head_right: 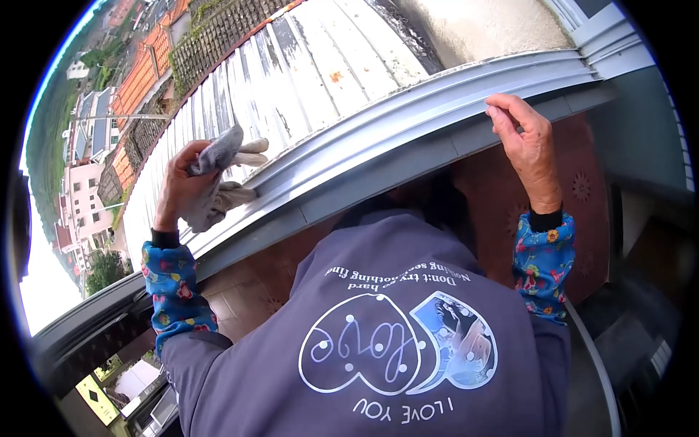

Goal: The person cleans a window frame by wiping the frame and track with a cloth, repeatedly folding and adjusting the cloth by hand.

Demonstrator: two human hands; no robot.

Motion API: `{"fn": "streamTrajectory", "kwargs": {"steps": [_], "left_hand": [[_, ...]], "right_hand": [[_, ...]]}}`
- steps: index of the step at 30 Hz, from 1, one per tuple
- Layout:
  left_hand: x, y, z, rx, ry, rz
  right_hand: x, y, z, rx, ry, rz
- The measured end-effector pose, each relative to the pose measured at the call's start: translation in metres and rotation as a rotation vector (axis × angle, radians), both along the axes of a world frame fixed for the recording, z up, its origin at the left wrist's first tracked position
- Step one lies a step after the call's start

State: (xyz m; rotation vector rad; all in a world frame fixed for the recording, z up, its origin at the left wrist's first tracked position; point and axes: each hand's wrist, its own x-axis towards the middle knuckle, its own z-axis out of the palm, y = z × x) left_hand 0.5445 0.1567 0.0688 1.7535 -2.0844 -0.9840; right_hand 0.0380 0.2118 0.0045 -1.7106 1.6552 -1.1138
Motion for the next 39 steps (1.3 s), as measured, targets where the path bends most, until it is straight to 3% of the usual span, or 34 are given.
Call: {"fn": "streamTrajectory", "kwargs": {"steps": [3,8,12,16,17,20,22,24,26,31,32,34,39], "left_hand": [[-0.039,0.022,-0.012,-0.124,-0.097,-0.295],[-0.099,0.024,-0.056,-0.270,-0.233,-0.294],[-0.105,0.014,-0.062,-0.257,-0.251,-0.293],[-0.106,0.025,-0.071,-0.485,-0.233,-0.298],[-0.103,0.025,-0.075,-0.567,-0.196,-0.262],[-0.057,-0.001,-0.076,-0.339,0.226,0.453],[-0.016,-0.009,-0.052,-0.316,0.719,0.568],[0.027,-0.009,-0.035,-0.371,0.744,0.573],[0.062,0.001,-0.017,-0.337,0.625,0.504],[0.054,0.031,0.010,-0.145,0.268,0.191],[0.042,0.036,0.009,-0.166,0.073,0.147],[0.032,0.044,-0.004,-0.146,-0.056,0.045],[0.036,0.057,-0.038,-0.141,-0.226,-0.026]], "right_hand": [[0.004,-0.002,0.002,-0.027,-0.005,0.052],[0.008,-0.001,0.001,-0.016,0.000,0.072],[0.005,-0.001,-0.001,-0.004,-0.025,0.040],[0.008,-0.006,-0.008,-0.043,-0.080,0.046],[0.010,-0.008,-0.007,-0.052,-0.063,0.071],[0.016,-0.012,-0.004,-0.055,-0.045,0.093],[0.015,-0.013,0.000,-0.049,-0.027,0.094],[0.008,-0.011,0.002,-0.027,-0.011,0.071],[0.001,-0.009,0.000,-0.003,0.013,0.042],[-0.008,-0.008,-0.003,0.034,0.026,0.021],[-0.010,-0.009,0.001,0.035,0.029,0.027],[-0.006,-0.010,0.006,0.032,0.031,0.031],[0.009,-0.018,0.020,0.069,0.062,0.094]]}}
